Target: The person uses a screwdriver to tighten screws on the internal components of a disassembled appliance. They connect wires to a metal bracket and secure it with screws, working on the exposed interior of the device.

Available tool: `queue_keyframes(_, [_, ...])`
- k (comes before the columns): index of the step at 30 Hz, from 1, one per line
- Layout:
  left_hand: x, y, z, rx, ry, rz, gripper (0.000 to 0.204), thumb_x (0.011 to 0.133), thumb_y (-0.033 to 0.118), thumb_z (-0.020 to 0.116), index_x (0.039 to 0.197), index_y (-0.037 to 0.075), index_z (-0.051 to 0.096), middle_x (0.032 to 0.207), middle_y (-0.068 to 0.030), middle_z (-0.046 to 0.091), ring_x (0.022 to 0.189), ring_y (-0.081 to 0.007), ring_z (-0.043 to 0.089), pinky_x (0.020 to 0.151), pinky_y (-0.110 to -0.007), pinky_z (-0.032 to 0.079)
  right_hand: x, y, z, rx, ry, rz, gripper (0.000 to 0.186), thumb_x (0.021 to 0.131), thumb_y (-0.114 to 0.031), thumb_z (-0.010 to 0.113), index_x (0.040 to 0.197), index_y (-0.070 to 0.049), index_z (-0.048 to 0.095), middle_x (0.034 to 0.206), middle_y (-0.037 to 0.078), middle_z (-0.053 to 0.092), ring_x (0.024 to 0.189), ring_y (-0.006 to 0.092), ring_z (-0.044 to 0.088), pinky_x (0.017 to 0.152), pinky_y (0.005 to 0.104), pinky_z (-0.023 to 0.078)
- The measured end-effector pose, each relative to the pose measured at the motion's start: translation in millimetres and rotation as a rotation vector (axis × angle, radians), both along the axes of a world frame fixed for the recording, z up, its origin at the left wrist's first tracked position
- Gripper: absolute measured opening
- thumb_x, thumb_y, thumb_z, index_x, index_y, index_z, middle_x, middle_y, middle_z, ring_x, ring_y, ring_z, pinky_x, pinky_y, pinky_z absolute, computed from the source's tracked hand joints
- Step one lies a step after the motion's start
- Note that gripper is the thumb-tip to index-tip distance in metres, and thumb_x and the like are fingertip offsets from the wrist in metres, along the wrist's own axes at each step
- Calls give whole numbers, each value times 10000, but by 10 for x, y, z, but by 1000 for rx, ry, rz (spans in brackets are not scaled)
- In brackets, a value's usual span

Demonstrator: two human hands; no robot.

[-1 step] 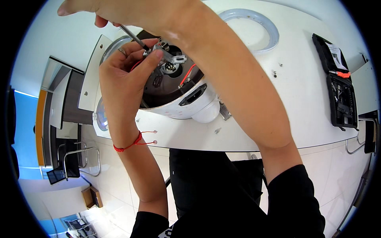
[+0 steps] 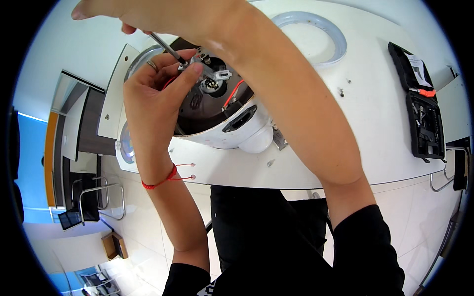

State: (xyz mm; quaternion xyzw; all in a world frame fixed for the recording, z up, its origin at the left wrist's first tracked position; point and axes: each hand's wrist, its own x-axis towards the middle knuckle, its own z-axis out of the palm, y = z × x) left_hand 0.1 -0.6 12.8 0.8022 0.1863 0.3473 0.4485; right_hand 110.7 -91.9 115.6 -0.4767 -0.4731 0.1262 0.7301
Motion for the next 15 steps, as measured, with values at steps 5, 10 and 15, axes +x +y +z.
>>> queue_keyframes(5, [8, 47, -38, -10, -10, -11, 254, 899, 99, 836, 1112, -37, 808, 787, -14, 731, 683, -39, 591, 632, -223, 466, 459, 185, -161, 88, -104, 498, 308, 1014, -223, 725, 1075, 74, 676, 633, 13, 610, 481, 80, 559, 448, 240, 470])
queue_keyframes(10, [1, 8, 0, -34, -15, -23, 265, 897, 110, 844, 1115, -35, 807, 790, -17, 736, 694, -40, 603, 631, -226, 472, 440, 166, -220, 124, -170, 329, 313, 1022, -221, 734, 1077, 84, 694, 644, 35, 647, 506, 98, 609, 461, 243, 494])
queue_keyframes(15, [19, 24, 9, -41, 4, -20, 271, 896, 111, 843, 1124, -32, 809, 798, -18, 743, 687, -42, 605, 623, -225, 471, 327, 131, -156, 116, -110, 255, 323, 984, -198, 786, 1073, 99, 694, 673, 67, 664, 528, 111, 630, 466, 244, 503])
